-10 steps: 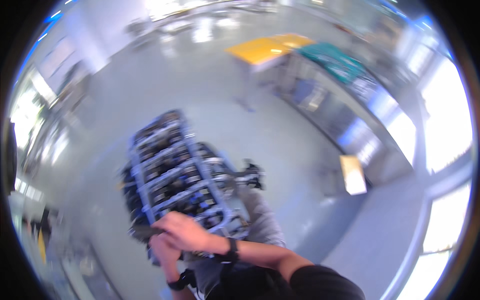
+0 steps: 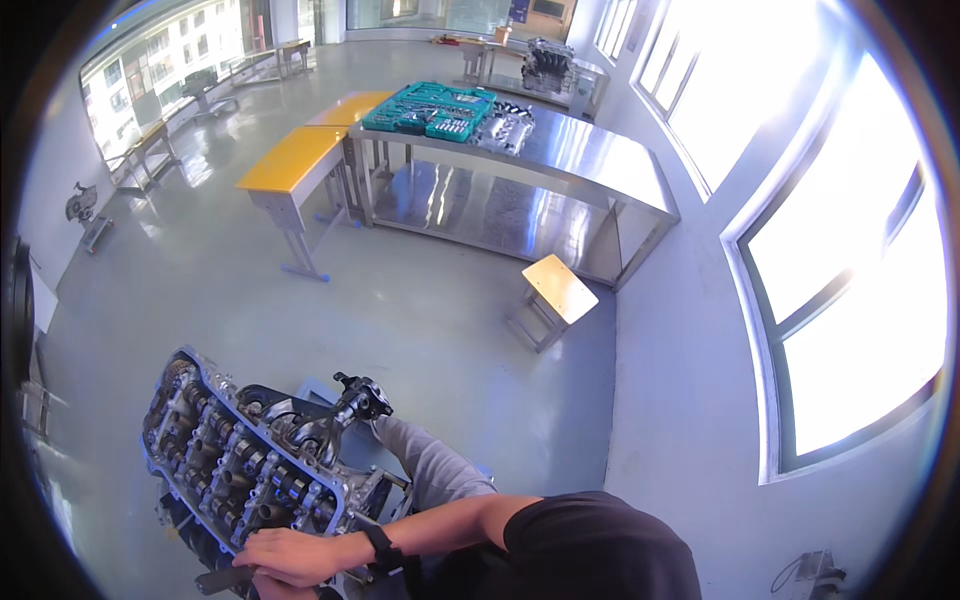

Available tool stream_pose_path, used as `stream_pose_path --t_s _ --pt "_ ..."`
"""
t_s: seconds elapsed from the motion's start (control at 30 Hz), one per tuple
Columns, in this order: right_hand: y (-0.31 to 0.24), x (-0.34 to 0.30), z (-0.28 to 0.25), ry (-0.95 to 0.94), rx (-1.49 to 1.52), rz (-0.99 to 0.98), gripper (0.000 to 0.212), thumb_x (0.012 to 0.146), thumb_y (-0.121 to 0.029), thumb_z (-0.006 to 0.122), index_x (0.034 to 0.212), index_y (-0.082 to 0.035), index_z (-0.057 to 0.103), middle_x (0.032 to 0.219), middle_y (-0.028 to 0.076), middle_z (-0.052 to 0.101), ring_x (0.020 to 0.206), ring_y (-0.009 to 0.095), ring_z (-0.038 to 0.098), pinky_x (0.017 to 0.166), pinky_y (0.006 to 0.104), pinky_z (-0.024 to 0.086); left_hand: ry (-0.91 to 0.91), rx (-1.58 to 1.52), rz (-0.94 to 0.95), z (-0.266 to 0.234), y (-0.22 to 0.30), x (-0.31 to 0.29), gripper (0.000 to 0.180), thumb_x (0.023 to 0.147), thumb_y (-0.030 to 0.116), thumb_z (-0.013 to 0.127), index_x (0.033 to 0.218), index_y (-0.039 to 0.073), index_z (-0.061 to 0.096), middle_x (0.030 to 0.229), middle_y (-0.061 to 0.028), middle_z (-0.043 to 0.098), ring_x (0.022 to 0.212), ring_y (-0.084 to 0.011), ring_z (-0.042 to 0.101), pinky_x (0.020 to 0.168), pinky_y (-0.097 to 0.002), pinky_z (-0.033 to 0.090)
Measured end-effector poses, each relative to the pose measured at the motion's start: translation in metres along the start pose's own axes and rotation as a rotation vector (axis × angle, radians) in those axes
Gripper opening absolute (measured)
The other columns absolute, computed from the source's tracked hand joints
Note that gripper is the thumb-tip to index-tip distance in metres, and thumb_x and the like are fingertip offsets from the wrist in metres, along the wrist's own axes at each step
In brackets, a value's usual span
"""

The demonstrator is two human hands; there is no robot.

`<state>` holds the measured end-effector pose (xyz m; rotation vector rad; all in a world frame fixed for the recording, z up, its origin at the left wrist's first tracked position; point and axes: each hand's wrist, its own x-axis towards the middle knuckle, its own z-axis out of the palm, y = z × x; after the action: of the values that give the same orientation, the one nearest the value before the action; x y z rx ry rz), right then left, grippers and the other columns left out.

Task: The person uses a ratchet wrench to tighten bolts on an exposed engine block mounted on a stand. They then switch to a torque wrench to apply precise torque to the same bolts, working systematically across the cylinder head.

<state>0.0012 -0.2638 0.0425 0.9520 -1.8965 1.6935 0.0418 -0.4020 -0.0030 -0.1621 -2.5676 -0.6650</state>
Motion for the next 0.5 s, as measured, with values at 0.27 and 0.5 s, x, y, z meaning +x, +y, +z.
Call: stream_pose_path --t_s 0.27,0.5 --pt "0.004 -0.001 0.016 -0.028 0.061 0.08 0.034 0.08 -0.008 0.062 0.112 -0.002 0.053 0.09 0.011 0.054 0.087 0.033 0.054 0.077 0.041 0.045 -0.031 0.012 -0.037 -0.005 -0.008 0.001 0.027 0.072 0.015 0.073 0.094 0.008 0.058 0.087 -0.0158 0.06 0.081 -0.0359 0.058 0.071 -0.046 0.043" --pt "0.006 0.0 0.017 -0.039 0.046 0.02 0.035 0.079 -0.008 0.062 0.113 -0.001 0.053 0.094 0.014 0.056 0.09 0.034 0.054 0.079 0.043 0.045 -0.05 0.012 -0.051 -0.006 -0.009 0.003 0.027 0.072 0.015 0.073 0.093 0.007 0.058 0.086 -0.016 0.06 0.081 -0.0357 0.059 0.071 -0.0457 0.044"
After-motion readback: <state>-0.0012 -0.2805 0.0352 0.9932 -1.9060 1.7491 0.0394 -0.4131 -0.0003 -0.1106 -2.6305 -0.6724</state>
